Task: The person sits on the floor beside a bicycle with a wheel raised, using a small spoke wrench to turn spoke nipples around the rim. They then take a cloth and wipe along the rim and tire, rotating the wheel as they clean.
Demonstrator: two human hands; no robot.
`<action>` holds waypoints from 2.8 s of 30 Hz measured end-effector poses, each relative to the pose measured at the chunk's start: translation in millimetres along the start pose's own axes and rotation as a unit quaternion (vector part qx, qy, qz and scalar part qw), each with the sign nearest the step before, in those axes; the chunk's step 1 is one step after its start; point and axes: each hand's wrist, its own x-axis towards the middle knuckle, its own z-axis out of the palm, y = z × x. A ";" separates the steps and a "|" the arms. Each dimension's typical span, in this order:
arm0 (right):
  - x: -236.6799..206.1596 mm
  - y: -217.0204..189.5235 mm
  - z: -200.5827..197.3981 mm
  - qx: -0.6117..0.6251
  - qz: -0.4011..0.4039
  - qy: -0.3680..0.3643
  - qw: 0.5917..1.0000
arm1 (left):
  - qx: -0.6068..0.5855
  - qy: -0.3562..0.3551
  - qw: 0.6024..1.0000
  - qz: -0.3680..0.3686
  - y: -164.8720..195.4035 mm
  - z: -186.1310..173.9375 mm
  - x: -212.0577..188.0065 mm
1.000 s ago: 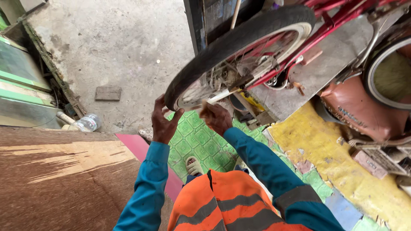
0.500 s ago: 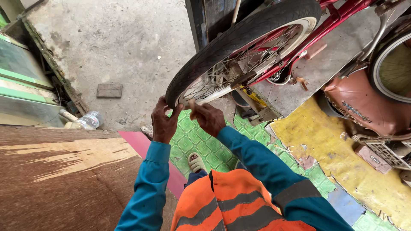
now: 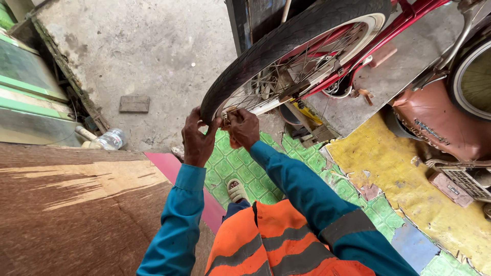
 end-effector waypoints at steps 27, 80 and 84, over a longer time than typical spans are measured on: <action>1.2 3.8 0.9 -0.181 -0.202 0.050 0.961 | 0.072 -0.001 0.995 0.064 26.3 -9.1 7.5; -26.2 -36.0 -26.0 -0.277 -0.353 -0.040 0.893 | -0.002 -0.017 1.000 0.024 -1.2 -6.7 -5.8; -42.3 -36.7 -34.5 -0.239 -0.322 -0.063 0.914 | -0.018 -0.024 0.999 0.022 -1.6 -4.5 -6.0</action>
